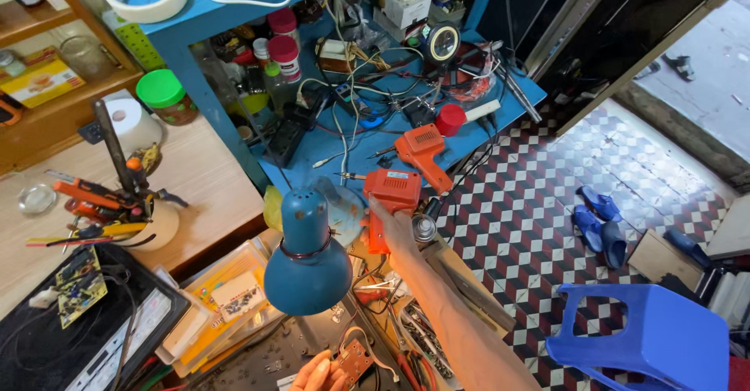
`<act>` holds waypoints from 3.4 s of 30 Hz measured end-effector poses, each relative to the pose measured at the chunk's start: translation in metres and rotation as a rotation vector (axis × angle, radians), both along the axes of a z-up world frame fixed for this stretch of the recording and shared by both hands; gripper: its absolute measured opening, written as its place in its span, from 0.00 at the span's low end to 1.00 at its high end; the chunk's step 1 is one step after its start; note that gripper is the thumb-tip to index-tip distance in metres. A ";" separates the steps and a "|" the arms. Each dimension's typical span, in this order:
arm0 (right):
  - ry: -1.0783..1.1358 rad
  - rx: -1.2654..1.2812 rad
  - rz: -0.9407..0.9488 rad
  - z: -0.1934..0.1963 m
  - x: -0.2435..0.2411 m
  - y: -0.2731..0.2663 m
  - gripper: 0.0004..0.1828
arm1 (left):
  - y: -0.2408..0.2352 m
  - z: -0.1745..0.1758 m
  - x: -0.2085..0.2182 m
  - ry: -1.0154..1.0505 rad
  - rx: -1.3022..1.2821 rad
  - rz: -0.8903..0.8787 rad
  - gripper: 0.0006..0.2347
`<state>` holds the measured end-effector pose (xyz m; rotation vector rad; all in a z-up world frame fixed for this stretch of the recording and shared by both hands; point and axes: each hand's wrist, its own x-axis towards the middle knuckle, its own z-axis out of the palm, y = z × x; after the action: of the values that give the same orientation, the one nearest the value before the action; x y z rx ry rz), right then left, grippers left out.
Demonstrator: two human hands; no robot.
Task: The person works on a disassembled electronic device, using a heat gun to apply heat to a circuit board and then using pliers to trim a wire. They handle the circuit board and a small component throughout the process.
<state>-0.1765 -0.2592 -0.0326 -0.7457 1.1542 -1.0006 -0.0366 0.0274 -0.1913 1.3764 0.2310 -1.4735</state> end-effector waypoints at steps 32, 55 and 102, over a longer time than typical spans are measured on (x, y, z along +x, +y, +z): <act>0.869 -0.238 0.472 -0.002 -0.054 0.208 0.19 | 0.126 0.092 0.029 -0.395 0.052 0.082 0.12; 1.065 0.100 0.838 -0.022 -0.071 0.277 0.21 | 0.068 0.043 0.084 -1.658 -0.115 -0.519 0.19; 1.034 -0.076 0.833 -0.025 -0.064 0.325 0.26 | 0.168 0.079 0.056 -1.294 0.065 -0.580 0.29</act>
<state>-0.2404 0.0662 -0.0579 -1.7233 1.4319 0.1173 0.0194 0.1957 -0.1126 2.2685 -1.0078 -0.7069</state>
